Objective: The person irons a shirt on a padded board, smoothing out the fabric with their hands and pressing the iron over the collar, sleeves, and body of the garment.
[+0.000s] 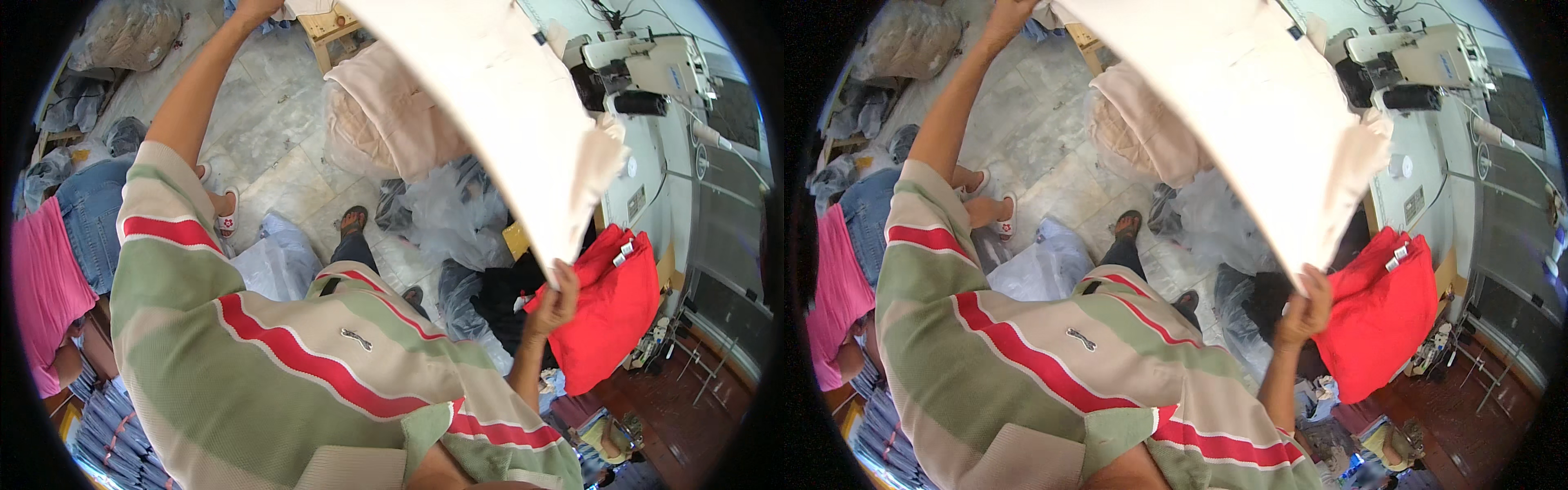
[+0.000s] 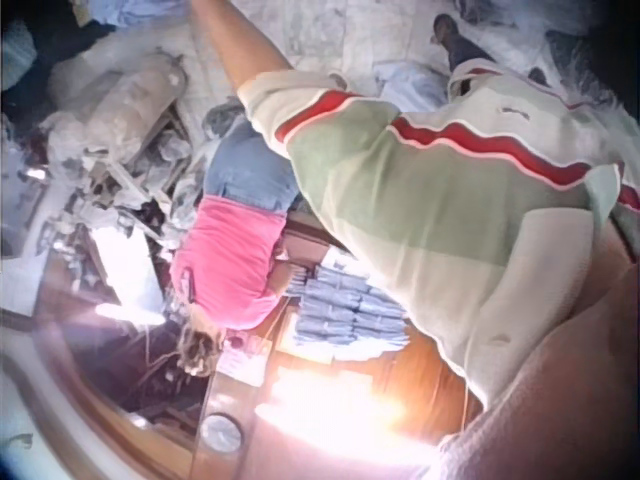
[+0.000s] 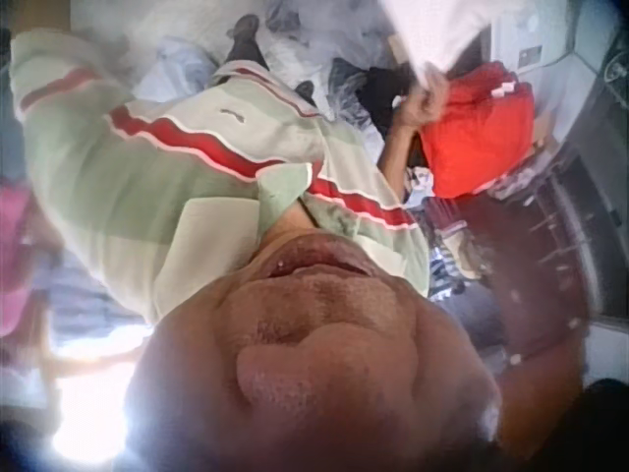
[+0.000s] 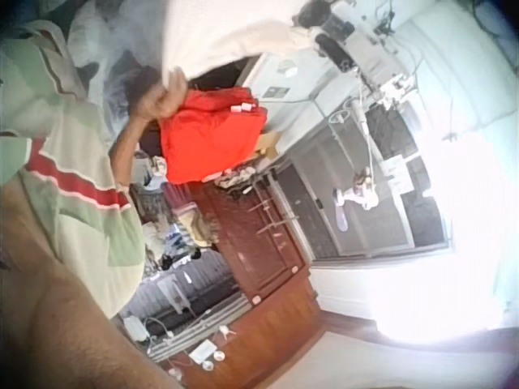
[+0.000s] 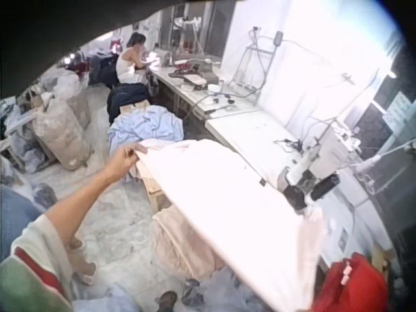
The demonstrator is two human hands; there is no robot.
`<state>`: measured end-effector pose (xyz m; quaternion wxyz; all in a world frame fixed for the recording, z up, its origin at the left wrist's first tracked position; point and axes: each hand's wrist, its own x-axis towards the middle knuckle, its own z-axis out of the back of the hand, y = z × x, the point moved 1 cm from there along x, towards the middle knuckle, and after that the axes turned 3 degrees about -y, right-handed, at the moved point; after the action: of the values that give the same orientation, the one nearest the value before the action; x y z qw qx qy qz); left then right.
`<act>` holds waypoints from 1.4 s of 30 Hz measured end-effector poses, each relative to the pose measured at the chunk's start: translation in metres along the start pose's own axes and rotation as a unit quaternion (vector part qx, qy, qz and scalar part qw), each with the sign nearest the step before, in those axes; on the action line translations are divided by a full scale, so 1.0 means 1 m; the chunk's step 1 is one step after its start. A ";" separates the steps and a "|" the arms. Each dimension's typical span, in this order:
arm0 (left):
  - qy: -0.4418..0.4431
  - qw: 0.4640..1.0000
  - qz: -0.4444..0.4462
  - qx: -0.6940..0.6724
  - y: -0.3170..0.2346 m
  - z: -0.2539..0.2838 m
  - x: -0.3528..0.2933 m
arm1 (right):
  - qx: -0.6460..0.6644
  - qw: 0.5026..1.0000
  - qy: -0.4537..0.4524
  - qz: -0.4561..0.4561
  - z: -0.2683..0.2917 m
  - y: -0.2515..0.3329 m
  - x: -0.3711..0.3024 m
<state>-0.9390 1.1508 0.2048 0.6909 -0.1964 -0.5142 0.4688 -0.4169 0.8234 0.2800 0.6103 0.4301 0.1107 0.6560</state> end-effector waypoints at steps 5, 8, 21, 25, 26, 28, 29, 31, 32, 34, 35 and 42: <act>0.086 0.939 0.231 0.242 0.142 -0.044 -0.070 | -0.046 0.958 0.280 -0.040 -0.136 -0.063 -0.088; -0.029 0.920 0.268 0.285 0.156 -0.104 -0.187 | -0.030 0.851 0.487 -0.192 -0.176 -0.076 -0.181; 0.121 0.857 0.490 0.098 -0.148 -0.196 -0.564 | 0.501 0.685 0.525 0.067 -0.021 0.145 0.031; -0.001 0.821 0.570 -0.019 -0.225 -0.188 -0.540 | 0.633 0.421 0.622 0.190 0.069 0.225 -0.004; -0.057 0.822 0.566 -0.007 -0.246 -0.185 -0.562 | 0.649 0.355 0.645 0.192 0.085 0.234 -0.024; -0.144 0.837 0.527 0.001 -0.279 -0.196 -0.579 | 0.660 0.281 0.668 0.196 0.123 0.245 -0.055; -0.168 0.824 0.541 0.016 -0.300 -0.202 -0.614 | 0.666 0.235 0.685 0.182 0.138 0.249 -0.074; -0.216 0.789 0.574 0.032 -0.352 -0.229 -0.685 | 0.664 0.155 0.715 0.156 0.159 0.257 -0.110; -0.195 0.786 0.586 0.041 -0.373 -0.239 -0.695 | 0.657 0.139 0.725 0.154 0.175 0.263 -0.122; -0.212 0.745 0.628 0.076 -0.420 -0.245 -0.740 | 0.651 0.074 0.745 0.126 0.201 0.269 -0.145; -0.244 0.709 0.656 0.087 -0.441 -0.257 -0.775 | 0.642 0.031 0.759 0.101 0.211 0.271 -0.158; -0.409 0.575 0.690 0.161 -0.537 -0.323 -0.905 | 0.528 -0.165 0.832 -0.046 0.284 0.276 -0.231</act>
<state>-0.4388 0.1904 0.0060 -0.1045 -0.1643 -0.3674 0.9094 -0.4390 0.4451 0.5378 0.3896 0.2996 -0.8554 -0.1635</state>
